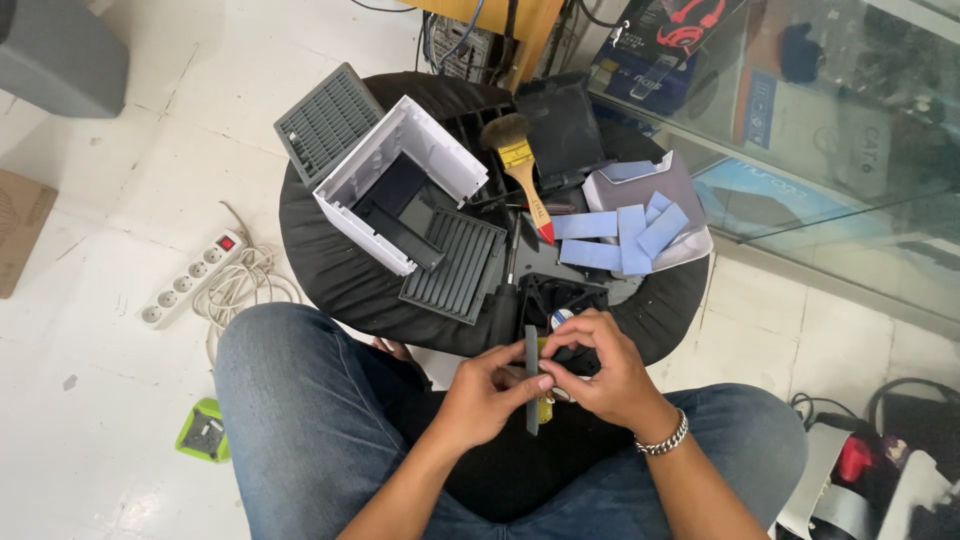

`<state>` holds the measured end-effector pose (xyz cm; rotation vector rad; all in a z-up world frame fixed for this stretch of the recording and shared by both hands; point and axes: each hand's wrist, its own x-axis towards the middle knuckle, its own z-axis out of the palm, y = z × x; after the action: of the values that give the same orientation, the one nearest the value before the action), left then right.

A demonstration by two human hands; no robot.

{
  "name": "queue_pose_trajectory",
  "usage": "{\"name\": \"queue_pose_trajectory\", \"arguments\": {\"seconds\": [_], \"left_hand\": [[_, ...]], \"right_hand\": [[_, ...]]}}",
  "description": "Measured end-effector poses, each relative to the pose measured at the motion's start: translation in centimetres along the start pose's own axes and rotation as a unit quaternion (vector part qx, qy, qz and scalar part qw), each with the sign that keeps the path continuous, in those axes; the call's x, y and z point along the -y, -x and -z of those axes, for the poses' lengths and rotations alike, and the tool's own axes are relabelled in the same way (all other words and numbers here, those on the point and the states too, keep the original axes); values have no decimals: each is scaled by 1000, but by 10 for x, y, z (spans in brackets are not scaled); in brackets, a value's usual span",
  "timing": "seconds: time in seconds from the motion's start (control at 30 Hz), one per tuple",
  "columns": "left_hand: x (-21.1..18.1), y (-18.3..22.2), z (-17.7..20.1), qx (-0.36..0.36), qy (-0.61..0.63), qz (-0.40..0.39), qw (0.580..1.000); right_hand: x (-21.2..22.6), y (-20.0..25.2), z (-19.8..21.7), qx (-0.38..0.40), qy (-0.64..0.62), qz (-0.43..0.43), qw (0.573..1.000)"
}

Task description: Repairing a small electronic device by disassembling parts, cleaning with a brush, and using a screwdriver.

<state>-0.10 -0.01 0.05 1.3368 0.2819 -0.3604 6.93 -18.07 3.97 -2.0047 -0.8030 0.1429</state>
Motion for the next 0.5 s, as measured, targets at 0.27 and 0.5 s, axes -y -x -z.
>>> {"name": "queue_pose_trajectory", "arguments": {"seconds": [0.27,0.5], "left_hand": [[2,0,1,5,5,-5,1000],[2,1,2,9,7,-2,1000]], "right_hand": [[1,-1,0,7,20,-4,1000],[2,-2,-2,12,-12,9,1000]]}}
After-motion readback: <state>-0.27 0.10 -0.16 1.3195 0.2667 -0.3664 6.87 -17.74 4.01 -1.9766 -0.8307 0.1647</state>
